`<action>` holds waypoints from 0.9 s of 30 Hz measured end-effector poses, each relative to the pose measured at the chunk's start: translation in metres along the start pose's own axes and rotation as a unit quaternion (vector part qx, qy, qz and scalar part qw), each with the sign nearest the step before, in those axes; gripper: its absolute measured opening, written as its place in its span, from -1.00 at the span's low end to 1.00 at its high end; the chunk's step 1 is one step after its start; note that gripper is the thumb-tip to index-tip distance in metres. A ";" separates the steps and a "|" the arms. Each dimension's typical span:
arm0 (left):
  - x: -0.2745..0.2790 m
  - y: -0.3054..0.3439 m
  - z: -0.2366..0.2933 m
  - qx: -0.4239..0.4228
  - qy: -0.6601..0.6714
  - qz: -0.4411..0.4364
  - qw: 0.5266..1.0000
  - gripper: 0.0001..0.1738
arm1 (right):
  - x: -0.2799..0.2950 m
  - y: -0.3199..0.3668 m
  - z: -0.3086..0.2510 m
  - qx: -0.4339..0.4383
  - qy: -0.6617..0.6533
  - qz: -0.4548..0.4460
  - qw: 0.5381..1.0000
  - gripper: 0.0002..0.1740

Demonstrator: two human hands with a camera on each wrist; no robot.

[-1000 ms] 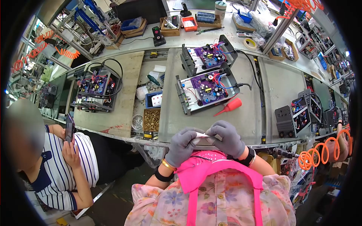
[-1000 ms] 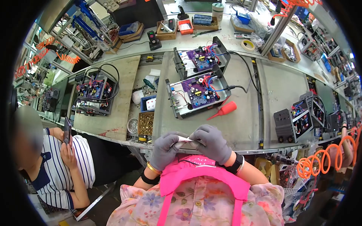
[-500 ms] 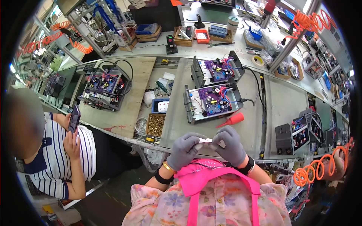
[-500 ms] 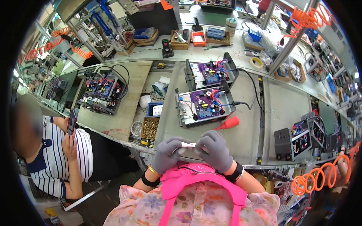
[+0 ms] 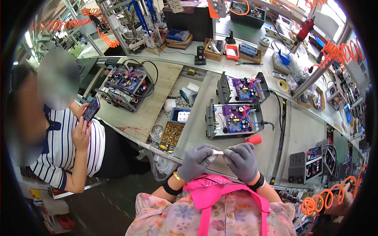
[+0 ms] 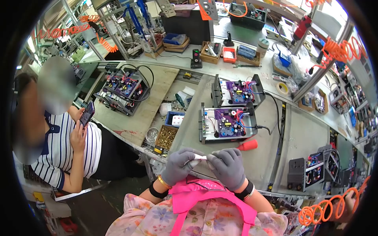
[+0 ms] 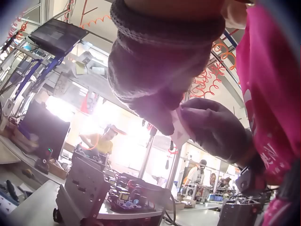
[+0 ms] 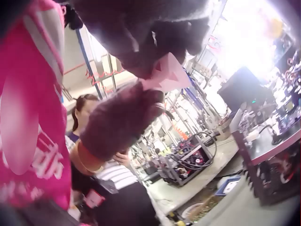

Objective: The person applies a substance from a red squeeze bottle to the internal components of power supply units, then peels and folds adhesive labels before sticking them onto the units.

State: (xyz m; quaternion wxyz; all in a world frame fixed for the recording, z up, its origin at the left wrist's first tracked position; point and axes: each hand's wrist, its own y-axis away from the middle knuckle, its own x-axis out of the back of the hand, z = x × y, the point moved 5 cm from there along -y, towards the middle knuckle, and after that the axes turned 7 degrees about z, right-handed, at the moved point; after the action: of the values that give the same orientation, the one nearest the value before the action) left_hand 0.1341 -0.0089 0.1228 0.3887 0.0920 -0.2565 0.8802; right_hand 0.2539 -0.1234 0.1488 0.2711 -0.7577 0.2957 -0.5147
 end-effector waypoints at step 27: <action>0.031 0.022 -0.020 0.044 0.048 0.115 0.991 -0.89 | -0.016 -0.021 -0.001 -0.120 -0.237 -0.066 0.962 -0.61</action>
State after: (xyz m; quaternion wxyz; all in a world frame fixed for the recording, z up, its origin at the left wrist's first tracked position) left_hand 0.0977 0.0085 0.1088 0.2924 0.0366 -0.2074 0.9328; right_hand 0.2518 -0.0980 0.1544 0.2057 -0.9029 0.2322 -0.2976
